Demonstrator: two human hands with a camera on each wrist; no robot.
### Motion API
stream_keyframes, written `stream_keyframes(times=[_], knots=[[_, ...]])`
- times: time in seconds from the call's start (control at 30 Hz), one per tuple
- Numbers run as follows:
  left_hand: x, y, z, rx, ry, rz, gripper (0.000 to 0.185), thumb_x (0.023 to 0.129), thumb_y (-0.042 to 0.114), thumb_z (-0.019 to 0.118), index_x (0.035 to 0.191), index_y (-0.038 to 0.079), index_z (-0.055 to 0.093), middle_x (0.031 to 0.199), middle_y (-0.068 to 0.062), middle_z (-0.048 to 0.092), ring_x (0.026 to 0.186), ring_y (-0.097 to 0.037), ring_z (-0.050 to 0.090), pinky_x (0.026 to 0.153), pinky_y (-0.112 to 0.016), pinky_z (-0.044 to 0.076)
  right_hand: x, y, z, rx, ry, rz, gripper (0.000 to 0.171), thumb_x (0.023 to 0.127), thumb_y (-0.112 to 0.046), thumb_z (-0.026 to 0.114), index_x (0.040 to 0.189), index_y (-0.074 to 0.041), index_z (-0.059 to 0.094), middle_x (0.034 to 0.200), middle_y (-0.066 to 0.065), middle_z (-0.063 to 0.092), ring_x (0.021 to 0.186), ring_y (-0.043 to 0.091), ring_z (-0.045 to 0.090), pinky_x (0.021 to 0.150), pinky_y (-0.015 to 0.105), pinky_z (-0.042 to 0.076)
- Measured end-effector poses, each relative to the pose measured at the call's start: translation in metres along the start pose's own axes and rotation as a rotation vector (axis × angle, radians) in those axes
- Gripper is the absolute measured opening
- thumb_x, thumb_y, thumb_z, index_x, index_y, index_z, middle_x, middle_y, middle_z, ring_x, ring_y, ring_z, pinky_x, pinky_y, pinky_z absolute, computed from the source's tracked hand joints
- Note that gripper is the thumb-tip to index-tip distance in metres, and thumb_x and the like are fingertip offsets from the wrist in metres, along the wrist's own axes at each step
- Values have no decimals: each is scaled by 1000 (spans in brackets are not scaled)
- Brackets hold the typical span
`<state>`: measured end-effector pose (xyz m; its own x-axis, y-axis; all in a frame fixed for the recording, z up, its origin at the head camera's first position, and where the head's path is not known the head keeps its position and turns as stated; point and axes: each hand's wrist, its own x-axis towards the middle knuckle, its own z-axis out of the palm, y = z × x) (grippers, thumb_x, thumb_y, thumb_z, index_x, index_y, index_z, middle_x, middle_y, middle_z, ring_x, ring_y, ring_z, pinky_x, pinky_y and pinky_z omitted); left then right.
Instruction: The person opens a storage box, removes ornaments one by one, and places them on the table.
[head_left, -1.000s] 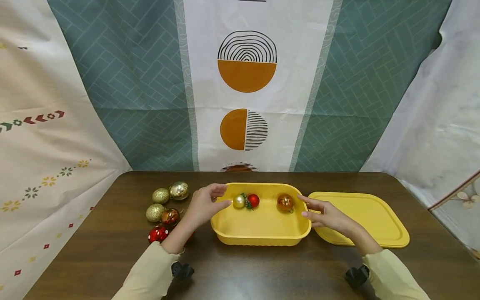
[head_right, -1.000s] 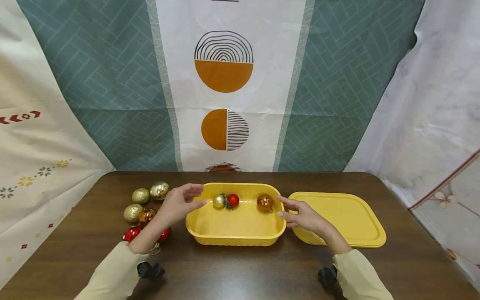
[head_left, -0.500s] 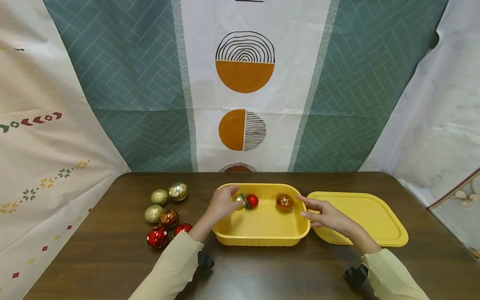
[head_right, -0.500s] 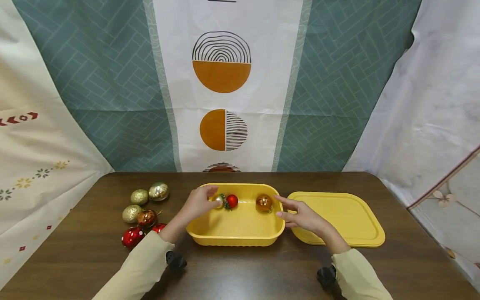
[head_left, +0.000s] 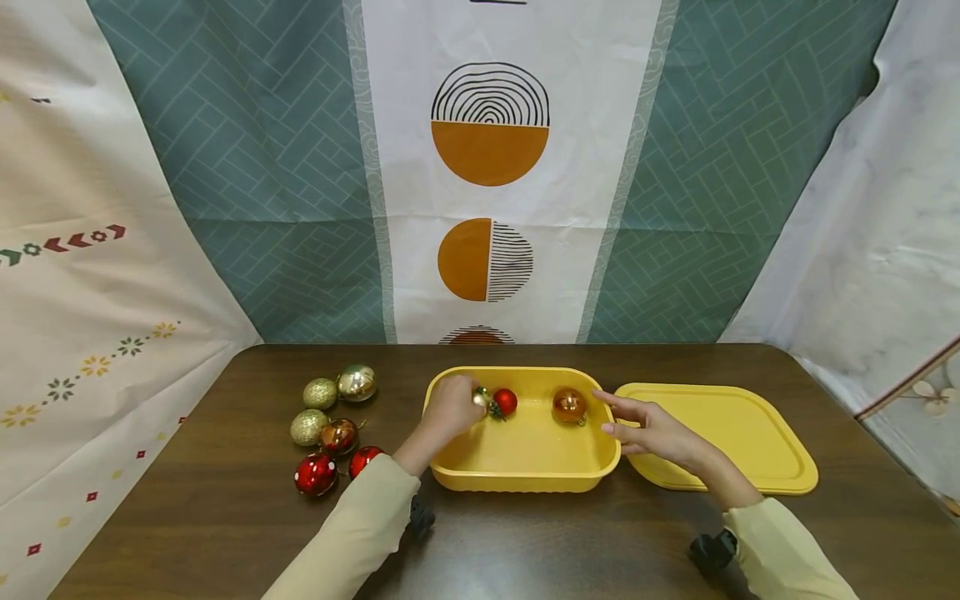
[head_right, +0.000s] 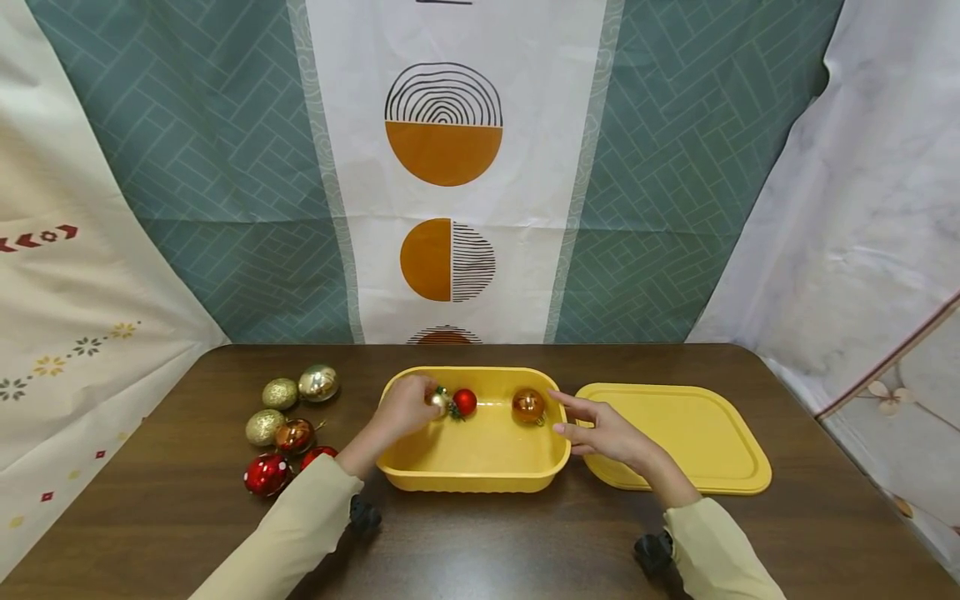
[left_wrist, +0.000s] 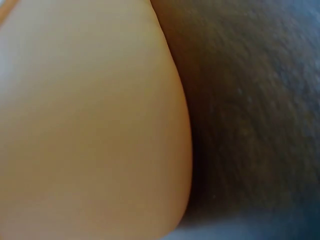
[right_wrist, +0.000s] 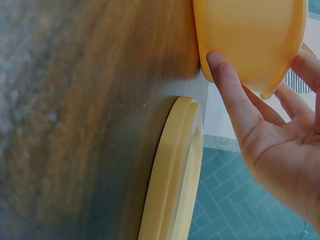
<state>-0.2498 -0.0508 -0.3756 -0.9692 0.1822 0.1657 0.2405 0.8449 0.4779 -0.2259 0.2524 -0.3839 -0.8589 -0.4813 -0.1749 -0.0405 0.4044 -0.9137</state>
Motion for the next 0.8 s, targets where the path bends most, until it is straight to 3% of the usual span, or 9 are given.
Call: stream_keyframes(times=[0.2, 0.63, 0.8], knots=[[3, -2, 5, 12, -3, -2, 19, 71, 6, 69, 58, 9, 55, 54, 2, 39, 56, -15, 37, 51, -23, 29, 0, 0, 0, -4, 0, -3, 67, 90, -27, 57, 144, -8, 22, 141, 35, 21, 113, 37, 52, 80, 37, 50], [5, -4, 7, 22, 2, 3, 35, 70, 7, 71, 50, 12, 42, 50, 3, 32, 52, -13, 33, 48, -21, 25, 0, -1, 1, -3, -1, 2, 67, 90, -27, 57, 144, -7, 23, 141, 34, 21, 112, 36, 52, 80, 37, 50], [4, -4, 7, 5, 0, 4, 33, 70, 10, 72, 52, 11, 45, 50, 4, 33, 52, -12, 32, 49, -21, 25, -1, -1, 0, -15, 2, 5, 67, 90, -28, 57, 144, -7, 23, 141, 34, 22, 112, 36, 52, 80, 38, 50]])
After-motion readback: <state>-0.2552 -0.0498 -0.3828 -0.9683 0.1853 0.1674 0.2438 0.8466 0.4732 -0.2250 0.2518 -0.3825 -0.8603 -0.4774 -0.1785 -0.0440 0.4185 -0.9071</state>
